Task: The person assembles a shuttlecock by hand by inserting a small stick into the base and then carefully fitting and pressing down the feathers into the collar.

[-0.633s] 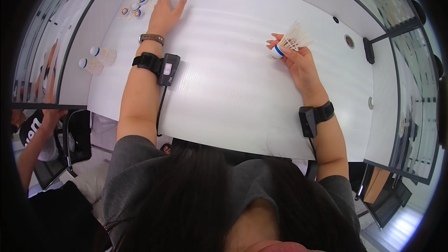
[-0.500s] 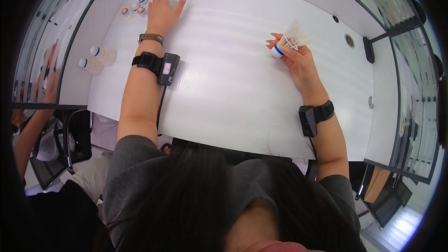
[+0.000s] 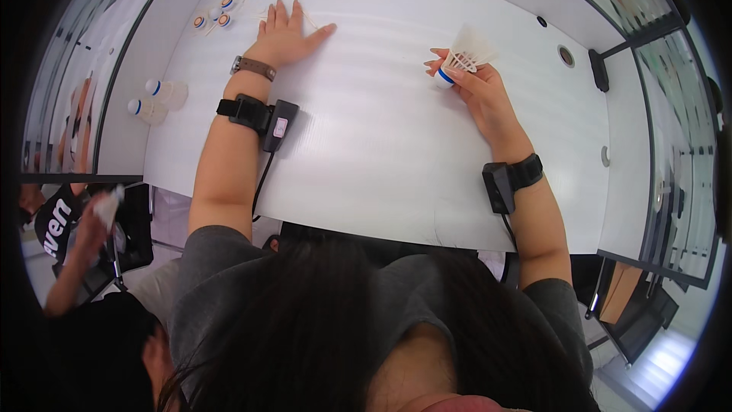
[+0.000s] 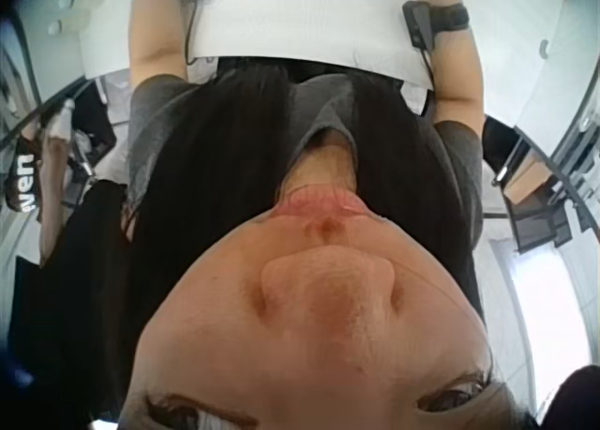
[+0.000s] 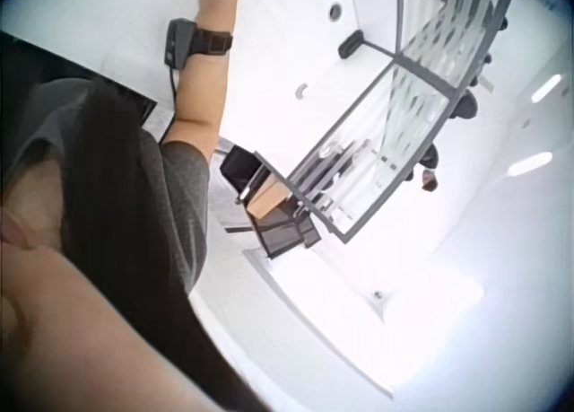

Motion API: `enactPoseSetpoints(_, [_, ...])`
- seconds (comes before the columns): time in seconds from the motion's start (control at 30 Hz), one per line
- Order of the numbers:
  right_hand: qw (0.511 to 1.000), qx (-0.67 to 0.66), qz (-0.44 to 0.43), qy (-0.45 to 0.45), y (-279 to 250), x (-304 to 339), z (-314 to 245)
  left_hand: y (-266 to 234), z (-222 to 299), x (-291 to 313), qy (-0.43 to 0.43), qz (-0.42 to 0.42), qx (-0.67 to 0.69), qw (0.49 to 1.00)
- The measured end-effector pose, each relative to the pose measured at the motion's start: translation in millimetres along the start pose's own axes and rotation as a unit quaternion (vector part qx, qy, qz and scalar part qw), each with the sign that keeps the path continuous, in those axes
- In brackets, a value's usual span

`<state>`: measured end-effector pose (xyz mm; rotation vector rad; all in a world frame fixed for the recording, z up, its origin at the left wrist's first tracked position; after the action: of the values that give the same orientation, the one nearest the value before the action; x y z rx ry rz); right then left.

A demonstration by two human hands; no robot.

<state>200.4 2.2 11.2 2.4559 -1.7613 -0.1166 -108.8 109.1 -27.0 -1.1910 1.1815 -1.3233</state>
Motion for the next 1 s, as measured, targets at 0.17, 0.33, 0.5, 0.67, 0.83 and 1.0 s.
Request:
enactPoseSetpoints(0.17, [1.0,-0.004,-0.01,-0.007,-0.7,0.6,-1.4,7.6,54.7,35.1,0.09,-0.023,0.036,0.995])
enactPoseSetpoints(0.33, [0.999,-0.046,0.008,-0.019,-9.4,-1.2,1.8,11.7,120.9,85.4,0.271,0.022,0.087,0.958])
enactPoseSetpoints(0.5, [0.994,-0.087,0.028,-0.056,-22.9,-5.6,-0.4,3.4,159.0,118.4,0.479,0.052,0.153,0.863])
enactPoseSetpoints(0.67, [0.993,-0.093,0.043,-0.057,-30.3,-7.5,1.0,-8.8,161.0,117.1,0.544,-0.001,0.258,0.799])
enactPoseSetpoints(0.83, [0.99,-0.071,0.082,-0.091,-29.2,-8.3,-5.1,-13.6,153.6,100.9,0.524,-0.013,0.418,0.742])
enactPoseSetpoints(1.0, [0.957,0.164,0.214,-0.113,-29.1,-0.9,-18.4,-29.1,145.7,102.1,0.381,0.136,0.505,0.762])
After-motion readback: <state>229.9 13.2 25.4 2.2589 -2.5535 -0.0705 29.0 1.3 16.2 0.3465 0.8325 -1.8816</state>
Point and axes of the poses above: each hand's wrist, its own x-axis away from the middle knuckle, its own y-axis out of the palm, z = x × y, the point moved 3 cm from there along -x, towards the middle knuckle, and after that the axes turned 3 degrees about -z, right-handed, at the moved point
